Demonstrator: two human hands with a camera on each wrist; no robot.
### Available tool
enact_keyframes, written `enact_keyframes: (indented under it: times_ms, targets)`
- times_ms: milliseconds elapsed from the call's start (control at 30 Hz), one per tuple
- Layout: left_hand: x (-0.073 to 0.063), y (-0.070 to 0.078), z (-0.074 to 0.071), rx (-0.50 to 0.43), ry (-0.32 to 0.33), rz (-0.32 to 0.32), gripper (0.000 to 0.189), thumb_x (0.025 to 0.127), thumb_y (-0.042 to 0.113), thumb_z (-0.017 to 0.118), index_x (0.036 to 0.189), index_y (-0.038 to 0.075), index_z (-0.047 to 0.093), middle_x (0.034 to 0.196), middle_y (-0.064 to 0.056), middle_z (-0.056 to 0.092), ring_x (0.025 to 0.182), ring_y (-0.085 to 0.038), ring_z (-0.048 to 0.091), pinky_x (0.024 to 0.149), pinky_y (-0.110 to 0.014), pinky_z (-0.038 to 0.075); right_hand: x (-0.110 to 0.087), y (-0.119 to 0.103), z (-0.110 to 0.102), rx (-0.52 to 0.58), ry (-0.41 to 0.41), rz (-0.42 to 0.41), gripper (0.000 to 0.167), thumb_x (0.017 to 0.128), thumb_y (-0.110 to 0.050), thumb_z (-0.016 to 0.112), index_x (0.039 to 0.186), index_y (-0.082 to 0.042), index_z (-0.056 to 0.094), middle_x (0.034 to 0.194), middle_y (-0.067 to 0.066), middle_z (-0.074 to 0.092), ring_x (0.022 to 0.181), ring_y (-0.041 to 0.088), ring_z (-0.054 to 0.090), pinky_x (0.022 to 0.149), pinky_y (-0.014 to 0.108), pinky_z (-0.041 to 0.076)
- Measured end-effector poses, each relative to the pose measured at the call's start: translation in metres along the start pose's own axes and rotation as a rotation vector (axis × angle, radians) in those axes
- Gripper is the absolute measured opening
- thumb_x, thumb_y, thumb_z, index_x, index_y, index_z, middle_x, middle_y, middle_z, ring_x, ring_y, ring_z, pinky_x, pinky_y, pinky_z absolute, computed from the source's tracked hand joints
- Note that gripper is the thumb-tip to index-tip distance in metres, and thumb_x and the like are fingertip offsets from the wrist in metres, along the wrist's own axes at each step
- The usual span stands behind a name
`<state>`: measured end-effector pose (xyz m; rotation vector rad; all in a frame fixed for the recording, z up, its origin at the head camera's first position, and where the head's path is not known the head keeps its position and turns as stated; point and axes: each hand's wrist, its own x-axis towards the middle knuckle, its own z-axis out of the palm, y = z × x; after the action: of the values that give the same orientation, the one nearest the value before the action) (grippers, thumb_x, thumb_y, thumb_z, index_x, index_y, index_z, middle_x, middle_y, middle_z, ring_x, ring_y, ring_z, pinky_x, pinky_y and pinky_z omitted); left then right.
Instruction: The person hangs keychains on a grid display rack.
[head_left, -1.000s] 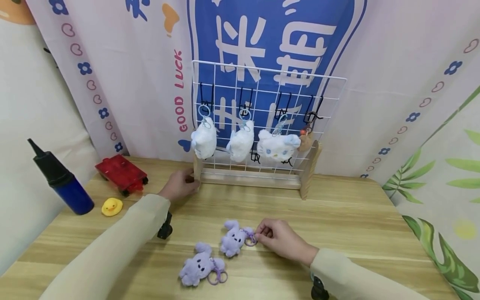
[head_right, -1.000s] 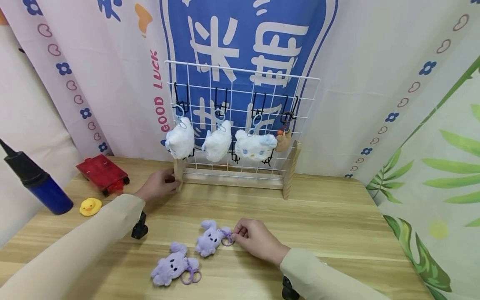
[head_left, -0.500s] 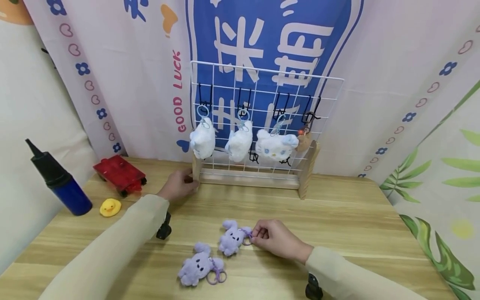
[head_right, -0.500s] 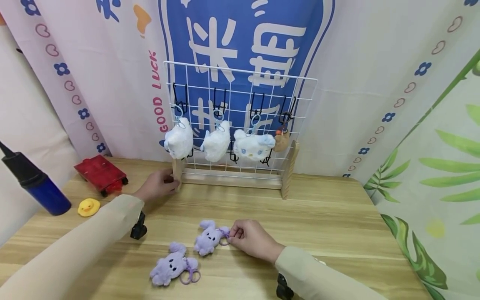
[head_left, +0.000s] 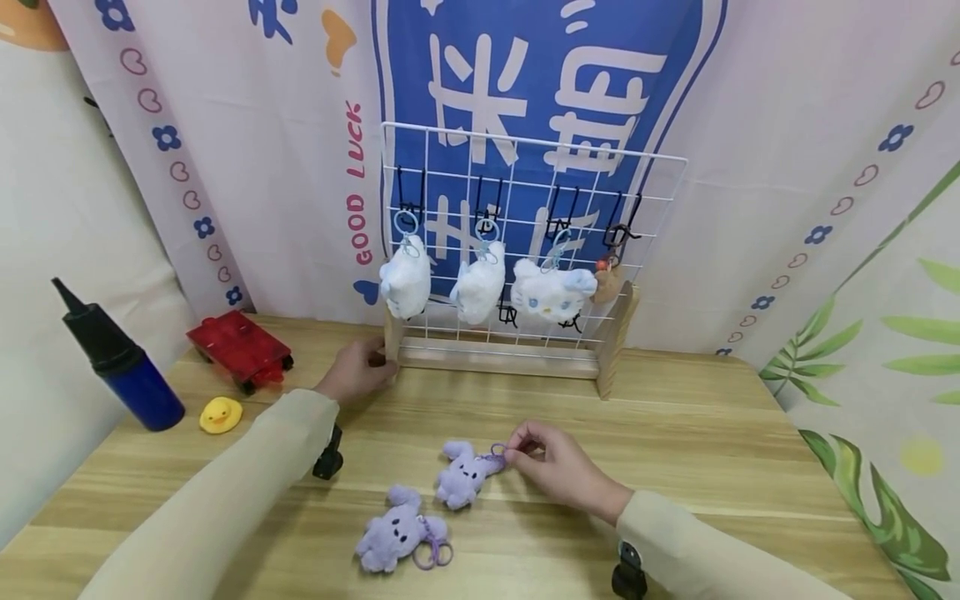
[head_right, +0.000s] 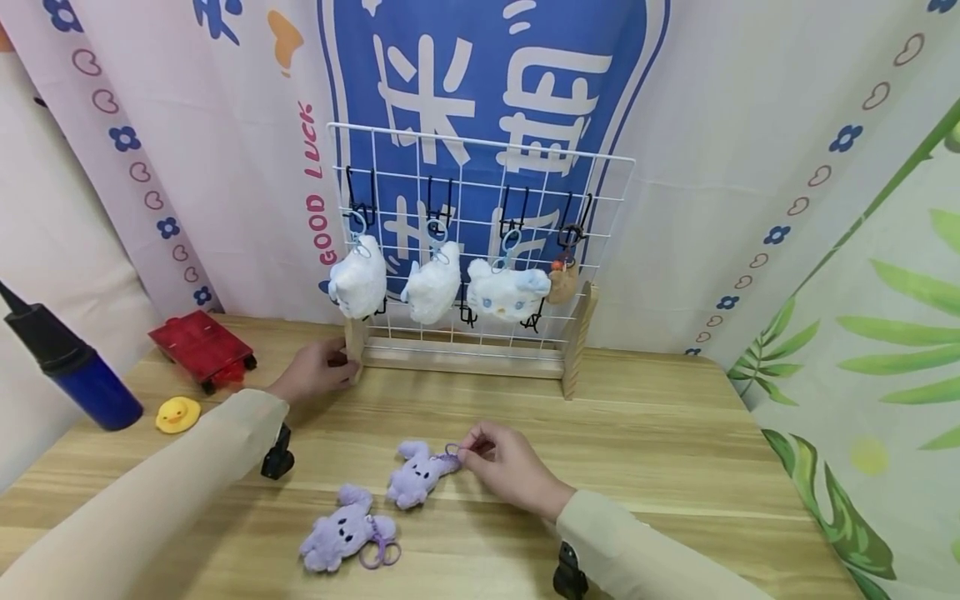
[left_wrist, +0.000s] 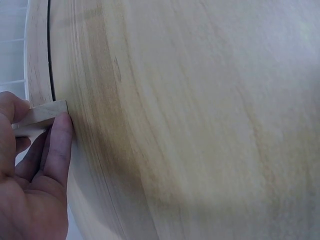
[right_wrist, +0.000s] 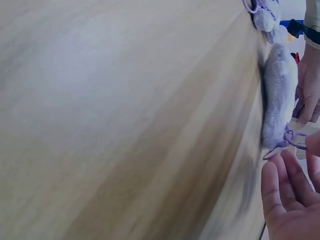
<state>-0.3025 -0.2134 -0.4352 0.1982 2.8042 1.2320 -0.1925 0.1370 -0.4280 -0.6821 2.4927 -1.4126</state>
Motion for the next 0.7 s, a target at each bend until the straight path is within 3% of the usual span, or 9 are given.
enact_keyframes:
  times_ms: [200,333,467,700]
  targets:
    - [0.000,-0.003,0.000,-0.011,0.003,0.020,0.056,0.101,0.013,0.062,0.150,-0.009,0.046,0.130,-0.032,0.067,0.109,-0.036,0.071,0.089,-0.044,0.065,0.004,-0.002,0.001,0.075,-0.021,-0.006,0.008,0.100,-0.007,0.065,0.104,0.000,0.064,0.117,0.018,0.078,0.113,0.031,0.075,0.093,0.015,0.056]
    - [0.000,-0.004,0.000,-0.022,0.002,0.031,0.053,0.101,0.012,0.062,0.148,-0.009,0.049,0.128,-0.032,0.068,0.107,-0.035,0.071,0.087,-0.042,0.065,0.007,-0.004,0.002,0.160,-0.052,-0.009,0.011,0.103,-0.007,0.061,0.107,0.003,0.061,0.121,0.021,0.076,0.120,0.034,0.073,0.102,0.019,0.056]
    - [0.000,-0.004,0.000,-0.014,0.006,0.028,0.053,0.101,0.013,0.062,0.147,-0.009,0.050,0.128,-0.031,0.069,0.107,-0.035,0.071,0.087,-0.042,0.065,0.010,-0.006,0.001,0.215,-0.056,-0.025,0.014,0.104,-0.007,0.059,0.110,0.006,0.060,0.120,0.025,0.075,0.118,0.029,0.074,0.104,0.024,0.056]
    - [0.001,-0.004,0.000,-0.019,-0.002,0.019,0.054,0.101,0.015,0.062,0.148,-0.008,0.049,0.129,-0.031,0.068,0.108,-0.035,0.071,0.088,-0.042,0.065,0.016,-0.012,0.001,0.298,-0.055,-0.064,0.019,0.106,-0.008,0.057,0.112,0.009,0.058,0.119,0.031,0.073,0.105,0.004,0.073,0.099,0.024,0.060]
